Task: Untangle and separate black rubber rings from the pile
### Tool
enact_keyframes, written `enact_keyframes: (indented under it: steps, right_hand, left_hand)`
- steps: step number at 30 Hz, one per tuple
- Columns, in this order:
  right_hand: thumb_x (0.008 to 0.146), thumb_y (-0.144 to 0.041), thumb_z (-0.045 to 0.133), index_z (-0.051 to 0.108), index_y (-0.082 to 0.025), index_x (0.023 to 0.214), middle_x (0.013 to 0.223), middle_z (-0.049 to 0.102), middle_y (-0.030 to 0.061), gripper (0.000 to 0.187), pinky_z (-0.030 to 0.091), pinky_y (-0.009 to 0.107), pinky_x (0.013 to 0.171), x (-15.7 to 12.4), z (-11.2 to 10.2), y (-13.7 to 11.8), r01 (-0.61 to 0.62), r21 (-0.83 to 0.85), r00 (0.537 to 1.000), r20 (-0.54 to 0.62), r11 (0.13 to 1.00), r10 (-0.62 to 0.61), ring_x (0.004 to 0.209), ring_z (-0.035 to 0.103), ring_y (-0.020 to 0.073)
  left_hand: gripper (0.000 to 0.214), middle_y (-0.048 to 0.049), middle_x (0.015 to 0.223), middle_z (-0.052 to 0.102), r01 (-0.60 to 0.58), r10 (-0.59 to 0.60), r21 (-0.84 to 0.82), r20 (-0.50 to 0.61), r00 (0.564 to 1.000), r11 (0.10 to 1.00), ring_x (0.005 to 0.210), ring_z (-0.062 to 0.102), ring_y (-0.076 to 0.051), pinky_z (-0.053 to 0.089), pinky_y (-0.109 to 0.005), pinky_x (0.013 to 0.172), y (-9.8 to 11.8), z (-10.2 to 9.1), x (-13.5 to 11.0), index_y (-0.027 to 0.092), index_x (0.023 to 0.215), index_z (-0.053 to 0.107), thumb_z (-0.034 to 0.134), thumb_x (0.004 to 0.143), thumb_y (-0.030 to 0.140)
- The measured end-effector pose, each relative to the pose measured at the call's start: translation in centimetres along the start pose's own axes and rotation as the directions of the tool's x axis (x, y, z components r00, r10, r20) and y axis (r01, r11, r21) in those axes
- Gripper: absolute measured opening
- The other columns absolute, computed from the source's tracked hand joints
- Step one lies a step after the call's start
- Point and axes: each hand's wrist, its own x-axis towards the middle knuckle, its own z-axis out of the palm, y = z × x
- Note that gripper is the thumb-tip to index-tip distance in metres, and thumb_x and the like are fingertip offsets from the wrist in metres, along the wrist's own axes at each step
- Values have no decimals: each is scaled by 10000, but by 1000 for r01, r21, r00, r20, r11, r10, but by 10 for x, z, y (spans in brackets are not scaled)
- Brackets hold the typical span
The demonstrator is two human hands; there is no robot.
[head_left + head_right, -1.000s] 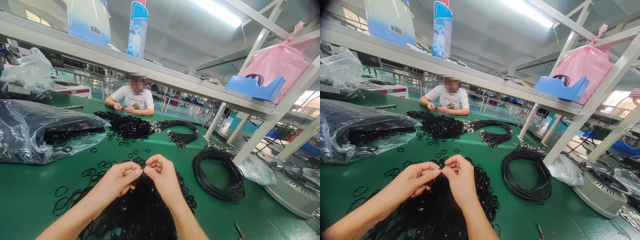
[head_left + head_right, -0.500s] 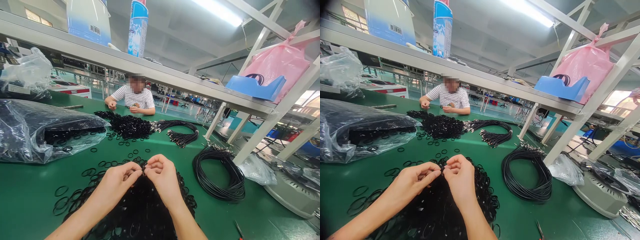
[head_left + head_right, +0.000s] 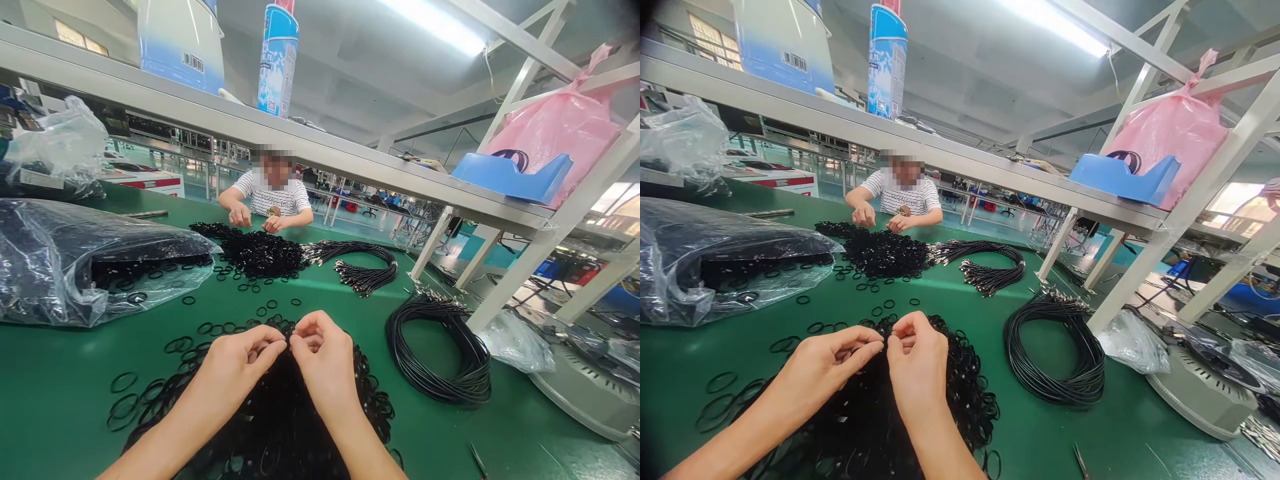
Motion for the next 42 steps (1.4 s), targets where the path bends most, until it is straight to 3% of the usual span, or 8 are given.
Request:
enact_keyframes:
  steps: [6, 10, 15, 19, 23, 32, 36, 42]
  right_hand:
    - [743, -134, 577, 590, -205, 772, 722, 653, -25, 78, 491, 214, 593, -2, 0, -2, -2, 57, 998, 60, 998, -1, 625, 622, 126]
    - [737, -135, 575, 577, -208, 760, 711, 641, -30, 76, 481, 218, 593, 0, 0, 0, -10, 98, 997, 83, 995, 2, 621, 606, 127]
    - [770, -118, 520, 597, -222, 754, 690, 643, -37, 131, 447, 241, 591, 11, -11, 11, 40, -159, 998, -40, 986, -47, 586, 573, 130]
    - [784, -103, 519, 672, -252, 787, 751, 701, -25, 213, 432, 282, 644, 14, -20, 16, 49, -408, 998, 63, 911, -26, 686, 624, 174]
    - [818, -78, 501, 701, -272, 805, 927, 722, -25, 280, 420, 302, 735, 8, -22, 7, 150, -521, 986, 146, 840, -85, 855, 646, 192]
    - [790, -186, 654, 715, -253, 829, 771, 714, -40, 98, 428, 227, 668, -3, -11, -8, 137, -200, 964, 254, 970, -84, 691, 625, 127]
    - [776, -130, 600, 720, -225, 744, 700, 707, -24, 156, 438, 236, 620, 2, -8, -2, 22, -91, 981, 194, 996, -4, 631, 620, 135]
    - [746, -123, 584, 706, -202, 778, 709, 687, -2, 150, 474, 261, 635, 13, -16, 11, -71, 69, 993, 96, 995, 64, 669, 632, 164]
  left_hand:
    - [319, 63, 571, 522, 64, -61, -85, 28, 998, 994, 510, 407, -133, 317, -236, 517, 1, 0, 2, 236, 922, 659, 505, 840, 503]
    - [275, 55, 572, 502, 53, -48, -107, 47, 998, 993, 539, 436, -135, 319, -229, 514, 2, -2, 2, 216, 812, 635, 506, 836, 457]
    - [283, 72, 560, 470, 123, -98, -253, 111, 989, 960, 503, 418, -110, 346, -212, 501, -2, -3, 4, 210, 793, 586, 504, 846, 475]
    - [331, 112, 535, 391, 205, -152, -379, 166, 974, 902, 429, 309, -61, 415, -228, 566, -7, -2, 8, 200, 827, 595, 531, 841, 524]
    - [430, 49, 603, 540, 226, -153, -371, 215, 965, 901, 471, 364, -74, 299, -196, 458, -11, -1, 9, 173, 836, 616, 523, 828, 593]
    - [387, 20, 695, 592, 166, -33, -505, 261, 965, 847, 586, 501, -117, 388, -223, 530, -12, 0, 11, 171, 1069, 636, 507, 886, 487]
    - [362, 39, 585, 580, 178, -73, -501, 221, 972, 847, 520, 486, -117, 364, -228, 506, -12, -2, 10, 160, 1079, 616, 532, 875, 447]
    - [323, -6, 711, 671, 165, -106, -468, 151, 983, 868, 542, 523, -116, 357, -215, 474, -19, -5, 14, 175, 997, 656, 601, 817, 439]
